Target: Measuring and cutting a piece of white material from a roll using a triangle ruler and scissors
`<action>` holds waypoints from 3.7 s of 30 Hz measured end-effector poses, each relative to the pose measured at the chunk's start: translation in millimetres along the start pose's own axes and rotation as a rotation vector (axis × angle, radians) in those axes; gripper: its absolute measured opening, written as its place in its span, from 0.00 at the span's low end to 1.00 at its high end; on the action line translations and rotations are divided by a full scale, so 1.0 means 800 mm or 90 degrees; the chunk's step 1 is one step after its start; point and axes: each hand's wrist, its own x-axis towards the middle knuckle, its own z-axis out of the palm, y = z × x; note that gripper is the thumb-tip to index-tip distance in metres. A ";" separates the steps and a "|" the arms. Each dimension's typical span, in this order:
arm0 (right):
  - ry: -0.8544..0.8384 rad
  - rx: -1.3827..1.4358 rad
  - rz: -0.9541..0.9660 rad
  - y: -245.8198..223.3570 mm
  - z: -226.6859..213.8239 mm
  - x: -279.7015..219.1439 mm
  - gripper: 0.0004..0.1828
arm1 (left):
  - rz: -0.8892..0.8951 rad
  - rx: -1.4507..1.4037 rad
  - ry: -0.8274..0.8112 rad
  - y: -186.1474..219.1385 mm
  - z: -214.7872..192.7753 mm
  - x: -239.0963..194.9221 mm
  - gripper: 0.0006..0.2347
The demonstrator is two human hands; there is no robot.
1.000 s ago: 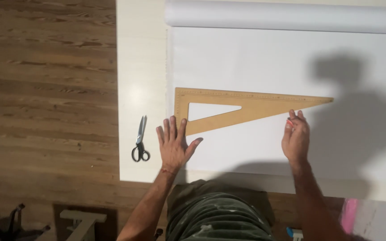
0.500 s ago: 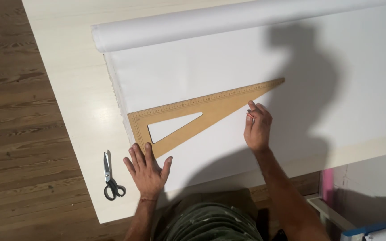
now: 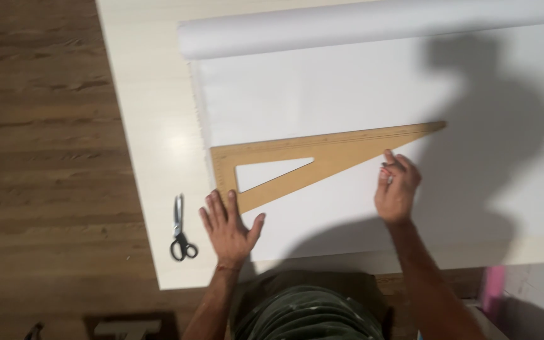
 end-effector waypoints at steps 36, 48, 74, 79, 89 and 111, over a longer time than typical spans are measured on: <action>0.009 0.028 0.004 0.018 0.013 0.000 0.02 | -0.041 -0.037 -0.020 0.003 -0.001 0.005 0.46; -0.092 0.125 0.032 -0.003 -0.005 -0.005 0.19 | -0.010 -0.011 0.033 0.000 -0.009 0.000 0.40; -0.098 0.161 0.066 0.006 -0.010 -0.024 0.15 | -0.134 -0.006 -0.037 -0.005 -0.016 -0.073 0.44; -0.102 0.212 0.096 0.012 -0.004 -0.030 0.15 | -0.121 0.026 -0.038 -0.018 -0.014 -0.065 0.45; -0.090 0.080 0.007 -0.002 -0.006 -0.019 0.10 | -0.104 0.039 -0.024 -0.030 -0.021 -0.062 0.45; -0.101 0.024 -0.045 -0.019 -0.001 0.006 0.21 | -0.068 0.029 0.002 -0.006 -0.012 -0.057 0.37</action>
